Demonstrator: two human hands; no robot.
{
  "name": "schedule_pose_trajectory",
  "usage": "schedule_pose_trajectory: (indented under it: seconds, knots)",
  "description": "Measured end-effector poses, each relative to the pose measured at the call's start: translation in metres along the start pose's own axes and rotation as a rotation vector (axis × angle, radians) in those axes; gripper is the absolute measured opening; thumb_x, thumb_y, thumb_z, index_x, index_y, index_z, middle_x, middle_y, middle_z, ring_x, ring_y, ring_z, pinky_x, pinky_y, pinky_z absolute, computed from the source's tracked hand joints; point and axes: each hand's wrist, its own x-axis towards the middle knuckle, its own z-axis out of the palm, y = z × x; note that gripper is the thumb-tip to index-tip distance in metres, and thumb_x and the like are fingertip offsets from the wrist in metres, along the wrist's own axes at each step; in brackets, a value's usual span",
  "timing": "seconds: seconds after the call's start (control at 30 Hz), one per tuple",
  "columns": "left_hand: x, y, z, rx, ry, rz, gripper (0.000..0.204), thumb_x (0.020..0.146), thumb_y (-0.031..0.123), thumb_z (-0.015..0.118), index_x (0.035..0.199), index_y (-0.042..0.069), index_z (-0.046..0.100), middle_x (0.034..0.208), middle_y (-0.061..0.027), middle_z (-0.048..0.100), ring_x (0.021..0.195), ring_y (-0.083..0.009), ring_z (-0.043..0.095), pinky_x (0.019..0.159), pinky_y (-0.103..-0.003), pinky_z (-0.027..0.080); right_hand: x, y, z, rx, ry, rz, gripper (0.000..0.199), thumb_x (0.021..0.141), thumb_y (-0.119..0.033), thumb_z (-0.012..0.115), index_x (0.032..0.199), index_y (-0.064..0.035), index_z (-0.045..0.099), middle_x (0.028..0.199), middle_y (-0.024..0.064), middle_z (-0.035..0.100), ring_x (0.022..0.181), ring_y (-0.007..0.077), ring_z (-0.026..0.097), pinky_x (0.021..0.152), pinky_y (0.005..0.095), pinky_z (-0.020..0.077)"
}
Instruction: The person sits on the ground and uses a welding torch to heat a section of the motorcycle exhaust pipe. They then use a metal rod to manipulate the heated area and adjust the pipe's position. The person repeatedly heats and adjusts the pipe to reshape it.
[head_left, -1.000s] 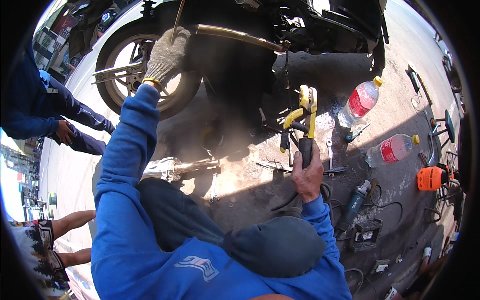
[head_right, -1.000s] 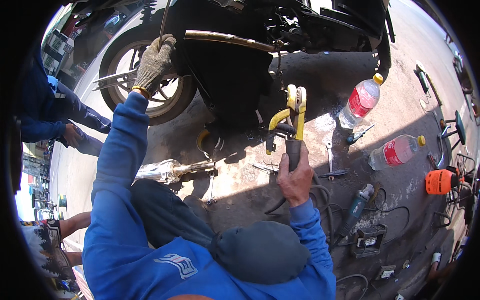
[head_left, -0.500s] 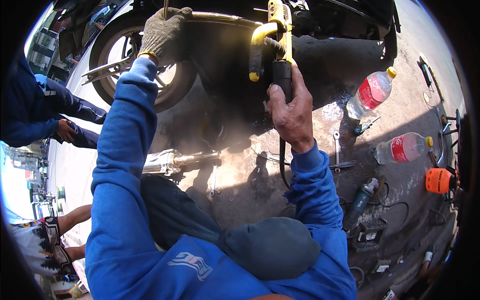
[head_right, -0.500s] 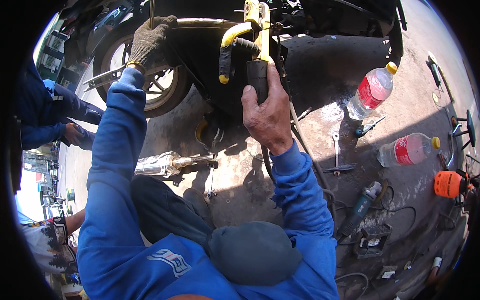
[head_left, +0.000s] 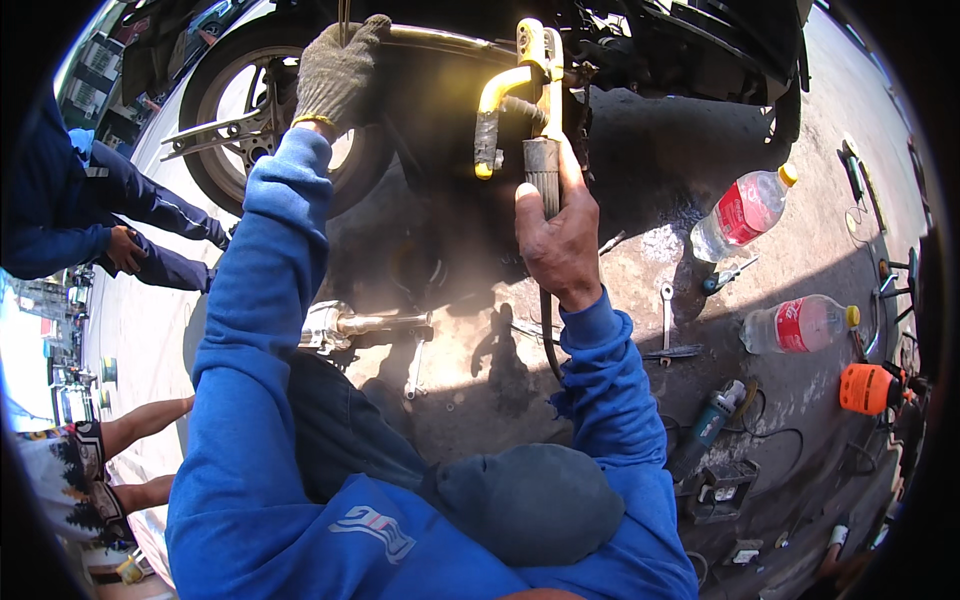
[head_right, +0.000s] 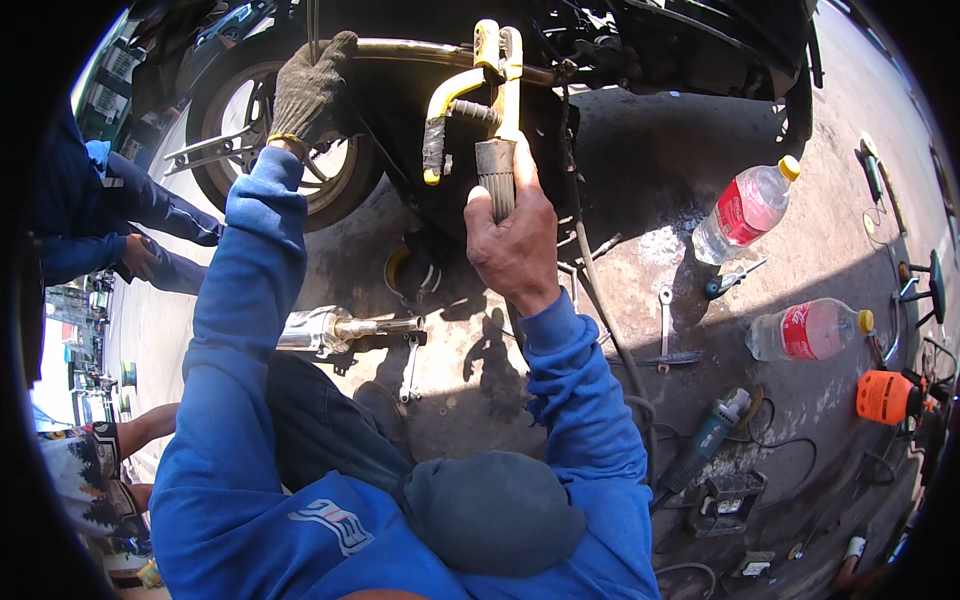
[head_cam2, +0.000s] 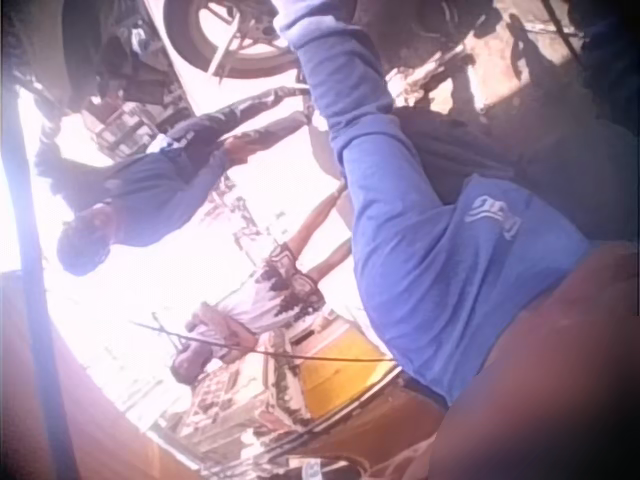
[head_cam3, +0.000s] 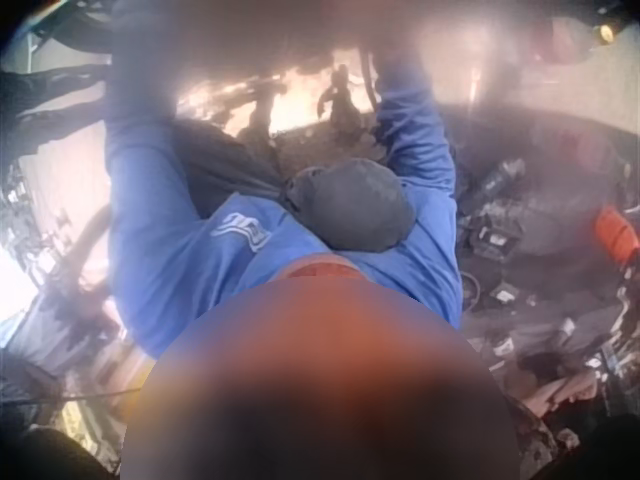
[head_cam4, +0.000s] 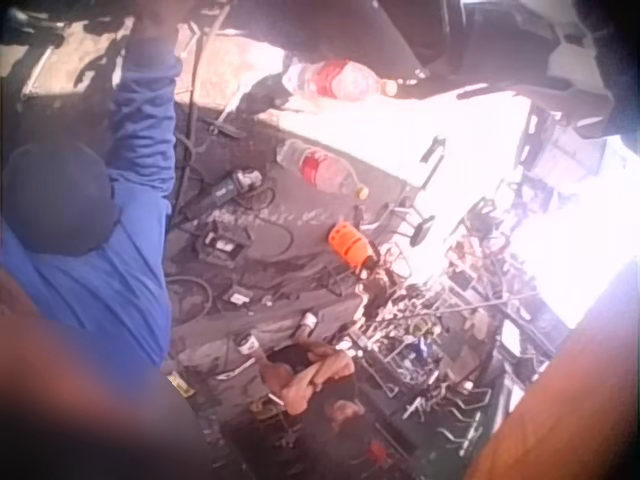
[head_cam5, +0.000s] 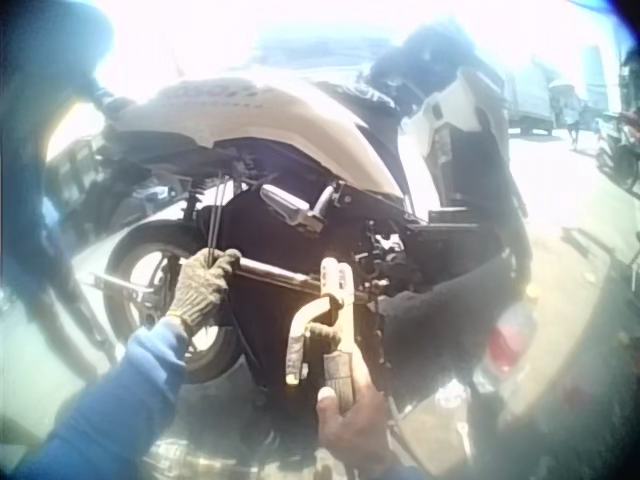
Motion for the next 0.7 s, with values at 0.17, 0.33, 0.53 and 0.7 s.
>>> schedule_pose_trajectory:
  seconds: [0.17,0.33,0.53,0.7]
  knots:
    - [-0.006,0.002,-0.008,-0.130,-0.104,-0.036,0.040,0.094,0.037,0.075,0.114,0.002,0.075,0.096,-0.0112,0.076,0.088,-0.0191,0.072,0.080,-0.034,0.058,0.004,0.001,0.000,-0.008,-0.040,0.048,0.065,0.087,-0.012,0.058,0.148,0.0083,0.043,0.084,0.0189,0.066,0.068,0.0221,0.064,0.069,0.0353,0.0552]
    - [-0.004,-0.003,-0.007,-0.140,-0.081,-0.021,0.039,0.093,0.035,0.077,0.113,0.002,0.075,0.096,-0.0116,0.076,0.087,-0.0191,0.072,0.078,-0.033,0.059,0.006,0.006,0.003,-0.029,-0.016,-0.029,0.066,0.088,-0.011,0.057,0.149,0.0075,0.042,0.094,0.0181,0.067,0.075,0.0194,0.064,0.071,0.0325,0.0545]
    - [-0.006,0.002,-0.010,-0.061,-0.036,-0.107,0.045,0.087,0.041,0.083,0.106,0.002,0.074,0.092,-0.0123,0.075,0.083,-0.0208,0.073,0.075,-0.034,0.060,0.009,0.008,0.003,-0.043,0.004,-0.067,0.070,0.087,-0.012,0.059,0.151,0.0071,0.039,0.097,0.0239,0.068,0.078,0.0259,0.069,0.075,0.0359,0.0564]
    - [-0.009,0.005,-0.011,-0.035,-0.039,-0.107,0.048,0.086,0.044,0.083,0.106,0.002,0.074,0.088,-0.0124,0.075,0.082,-0.0210,0.073,0.075,-0.034,0.060,0.012,0.011,0.005,-0.068,0.034,-0.124,0.071,0.086,-0.012,0.060,0.151,0.0070,0.039,0.098,0.0250,0.069,0.080,0.0277,0.070,0.076,0.0367,0.0568]
